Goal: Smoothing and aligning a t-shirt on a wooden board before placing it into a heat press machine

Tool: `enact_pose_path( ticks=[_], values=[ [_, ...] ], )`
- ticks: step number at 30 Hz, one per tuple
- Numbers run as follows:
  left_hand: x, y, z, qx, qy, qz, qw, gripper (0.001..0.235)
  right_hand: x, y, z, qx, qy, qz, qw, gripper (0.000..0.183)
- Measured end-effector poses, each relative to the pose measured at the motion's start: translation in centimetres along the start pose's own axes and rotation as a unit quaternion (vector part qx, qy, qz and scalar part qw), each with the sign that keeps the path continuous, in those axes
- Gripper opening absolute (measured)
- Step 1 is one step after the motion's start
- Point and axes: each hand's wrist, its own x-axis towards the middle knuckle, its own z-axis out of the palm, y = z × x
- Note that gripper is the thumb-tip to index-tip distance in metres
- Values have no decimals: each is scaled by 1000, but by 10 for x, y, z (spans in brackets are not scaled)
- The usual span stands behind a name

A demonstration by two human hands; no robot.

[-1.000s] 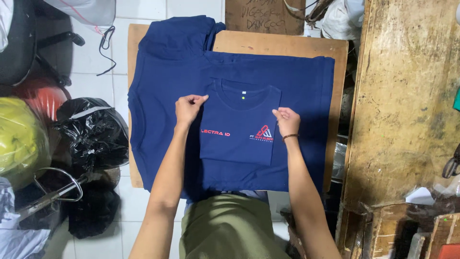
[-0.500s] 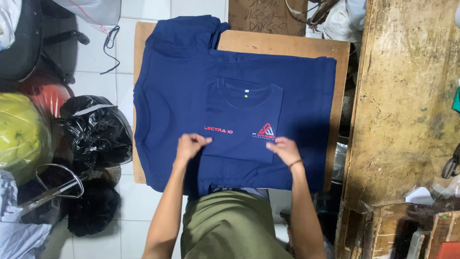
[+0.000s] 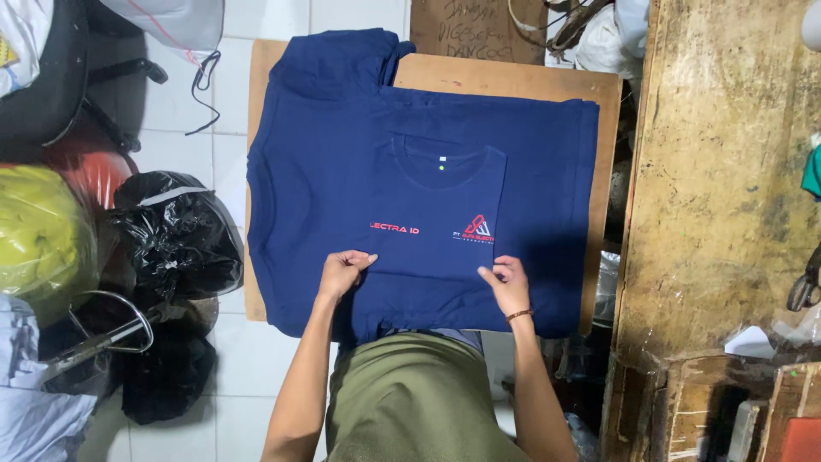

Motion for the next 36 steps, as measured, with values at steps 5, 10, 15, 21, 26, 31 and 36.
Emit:
enact_pose_path(
  ticks=[5, 10, 15, 21, 26, 31, 36],
  values=[
    [13, -37, 1, -85, 6, -7, 996, 22, -20, -6, -2, 56, 34, 18, 998, 46],
    [3, -22, 1, -89, 7, -1, 996, 25, -27, -10, -4, 56, 33, -4, 998, 44],
    [-14, 2, 3, -74, 14, -3, 997, 27, -27, -7, -1, 59, 42, -22, 997, 43],
    [-11, -8, 3, -21, 26, 9, 999, 29, 0, -16, 5, 69, 51, -3, 996, 43],
    [-34, 18, 12, -32, 44, 1, 999, 41, 61, -8, 26, 97, 41, 61, 993, 43],
    [-20, -2, 10, -12, 48, 24, 998, 37, 81, -44, 23, 143, 64, 1, 988, 25],
    [-24, 7, 12, -26, 54, 14, 998, 40, 87, -60, 18, 130, 13, 54, 990, 45]
  ],
)
